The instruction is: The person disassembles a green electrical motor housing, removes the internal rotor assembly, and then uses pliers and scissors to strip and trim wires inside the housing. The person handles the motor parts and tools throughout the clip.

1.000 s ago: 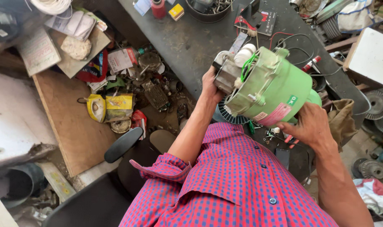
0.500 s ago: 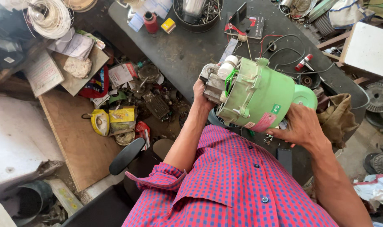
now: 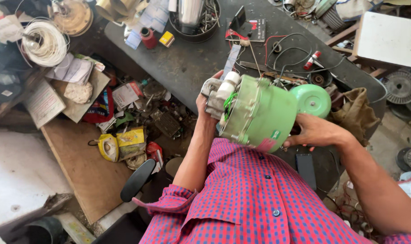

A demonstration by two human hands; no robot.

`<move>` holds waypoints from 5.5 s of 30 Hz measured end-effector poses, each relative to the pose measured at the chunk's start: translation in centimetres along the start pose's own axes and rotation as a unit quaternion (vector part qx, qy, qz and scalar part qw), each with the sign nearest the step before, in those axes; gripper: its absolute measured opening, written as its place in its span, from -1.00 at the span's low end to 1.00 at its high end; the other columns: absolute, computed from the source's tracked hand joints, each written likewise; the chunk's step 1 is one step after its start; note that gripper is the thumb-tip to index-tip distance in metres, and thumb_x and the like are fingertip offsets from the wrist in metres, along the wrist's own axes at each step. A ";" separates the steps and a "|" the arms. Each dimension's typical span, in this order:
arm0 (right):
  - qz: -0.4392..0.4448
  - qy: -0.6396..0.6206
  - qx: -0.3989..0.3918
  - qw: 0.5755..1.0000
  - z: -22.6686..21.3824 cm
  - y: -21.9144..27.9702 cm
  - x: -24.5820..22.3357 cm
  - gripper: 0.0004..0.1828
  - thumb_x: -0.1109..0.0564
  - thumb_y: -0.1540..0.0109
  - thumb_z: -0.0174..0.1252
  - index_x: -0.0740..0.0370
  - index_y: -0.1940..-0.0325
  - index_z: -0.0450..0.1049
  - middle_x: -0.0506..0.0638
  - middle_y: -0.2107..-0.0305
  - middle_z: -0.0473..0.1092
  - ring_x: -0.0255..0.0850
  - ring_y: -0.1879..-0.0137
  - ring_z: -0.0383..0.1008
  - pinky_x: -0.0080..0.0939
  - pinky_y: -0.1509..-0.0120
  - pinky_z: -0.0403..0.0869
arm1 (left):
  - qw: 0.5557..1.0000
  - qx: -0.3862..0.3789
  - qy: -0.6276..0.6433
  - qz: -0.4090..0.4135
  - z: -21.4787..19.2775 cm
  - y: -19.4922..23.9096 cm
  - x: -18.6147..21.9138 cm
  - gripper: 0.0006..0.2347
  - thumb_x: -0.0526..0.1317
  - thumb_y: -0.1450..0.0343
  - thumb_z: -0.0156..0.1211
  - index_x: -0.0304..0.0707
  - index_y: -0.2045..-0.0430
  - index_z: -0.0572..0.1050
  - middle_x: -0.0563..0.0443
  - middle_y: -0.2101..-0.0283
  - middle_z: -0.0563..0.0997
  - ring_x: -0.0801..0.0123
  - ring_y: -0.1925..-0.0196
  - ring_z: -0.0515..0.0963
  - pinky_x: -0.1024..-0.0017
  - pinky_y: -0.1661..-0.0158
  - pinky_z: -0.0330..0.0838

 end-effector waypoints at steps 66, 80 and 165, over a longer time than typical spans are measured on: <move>-0.219 -0.259 0.328 0.882 -3.5 2.7 5.2 0.18 -0.69 -0.27 -0.15 0.39 -0.52 0.17 0.08 -0.27 0.33 -0.23 -0.29 0.30 -0.26 -0.31 0.30 | 0.994 -0.026 -0.083 0.060 13.1 -3.4 1.1 -0.67 -0.29 -0.59 -0.17 -0.39 -0.22 0.43 -0.19 0.04 0.59 0.31 0.14 0.61 0.37 0.09 0.55; -0.203 -0.266 0.390 0.858 -7.1 6.4 2.9 0.10 -0.67 -0.33 -0.21 0.35 -0.51 0.18 0.11 -0.33 0.28 -0.12 -0.39 0.28 -0.14 -0.48 0.26 | 0.990 0.114 -0.012 -0.085 8.8 -9.5 -6.2 -0.75 -0.18 -0.55 0.10 -0.33 -0.01 0.57 -0.09 0.14 0.66 0.23 0.25 0.67 0.27 0.24 0.60; -0.035 -0.263 0.621 0.738 5.3 -2.7 -2.8 0.17 -0.27 -0.10 0.34 0.37 -0.58 -0.02 0.41 -0.41 0.09 0.19 -0.40 0.30 0.08 -0.29 0.47 | 0.702 -0.259 -0.664 -0.011 16.1 -15.1 -4.2 -0.67 -0.24 -0.59 0.08 -0.21 -0.27 0.37 0.08 0.51 0.46 0.54 0.44 0.32 0.46 0.36 0.28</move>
Point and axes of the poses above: each hand's wrist, its own y-axis away from the middle knuckle, its own z-axis out of the palm, x = y × z, the point moved 7 cm from there along -y, towards the middle knuckle
